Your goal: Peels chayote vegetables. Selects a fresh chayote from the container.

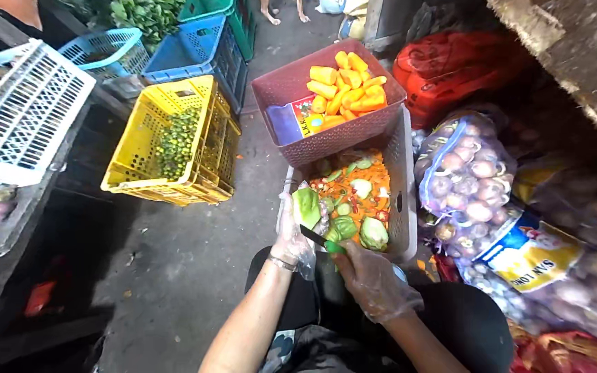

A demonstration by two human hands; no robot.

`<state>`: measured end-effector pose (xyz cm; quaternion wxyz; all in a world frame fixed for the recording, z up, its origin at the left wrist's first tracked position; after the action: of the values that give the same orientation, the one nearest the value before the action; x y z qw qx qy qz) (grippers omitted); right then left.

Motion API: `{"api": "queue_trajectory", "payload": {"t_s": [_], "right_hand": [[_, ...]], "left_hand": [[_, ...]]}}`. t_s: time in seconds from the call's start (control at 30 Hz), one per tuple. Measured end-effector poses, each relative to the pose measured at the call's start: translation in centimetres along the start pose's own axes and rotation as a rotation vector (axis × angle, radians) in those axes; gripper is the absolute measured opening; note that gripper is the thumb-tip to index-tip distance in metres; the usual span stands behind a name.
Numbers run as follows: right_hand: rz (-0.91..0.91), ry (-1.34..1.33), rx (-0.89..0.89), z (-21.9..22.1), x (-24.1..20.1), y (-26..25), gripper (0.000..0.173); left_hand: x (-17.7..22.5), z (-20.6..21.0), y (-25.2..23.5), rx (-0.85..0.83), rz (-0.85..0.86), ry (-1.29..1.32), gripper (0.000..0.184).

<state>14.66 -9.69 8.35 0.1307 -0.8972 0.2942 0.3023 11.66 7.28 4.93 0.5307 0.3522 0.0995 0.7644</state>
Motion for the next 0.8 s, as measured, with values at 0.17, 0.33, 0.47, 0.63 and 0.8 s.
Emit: {"api": "queue_trajectory", "payload": {"t_s": [0.17, 0.33, 0.47, 0.63, 0.8], "right_hand": [[0.058, 0.074, 0.005, 1.0, 0.9, -0.4, 0.053], [0.025, 0.112, 0.057, 0.7, 1.0, -1.1, 0.055], [0.060, 0.101, -0.024, 1.1, 1.4, -2.1, 0.055], [0.044, 0.152, -0.020, 1.4, 1.7, -3.4, 0.055], [0.085, 0.223, -0.072, 1.6, 3.5, -6.3, 0.054]], "left_hand": [[-0.4, 0.7, -0.6, 0.052, 0.079, -0.080, 0.065], [-0.8, 0.3, -1.5, 0.103, 0.118, -0.094, 0.065], [-0.7, 0.2, -1.7, 0.134, 0.156, -0.098, 0.063], [-0.8, -0.1, -1.8, 0.169, 0.195, -0.135, 0.060], [-1.2, -0.2, -1.8, 0.211, 0.157, -0.148, 0.054]]}}
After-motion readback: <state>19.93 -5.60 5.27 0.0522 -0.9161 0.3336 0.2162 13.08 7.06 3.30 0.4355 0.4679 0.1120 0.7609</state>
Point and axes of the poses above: each hand's wrist, its own y-axis away from the middle knuckle, its own z-axis out of the palm, x = y × z, the point moved 4 cm from there along -y, towards the middle knuckle, and after that the axes turned 4 degrees about y, right-handed, at the moved point
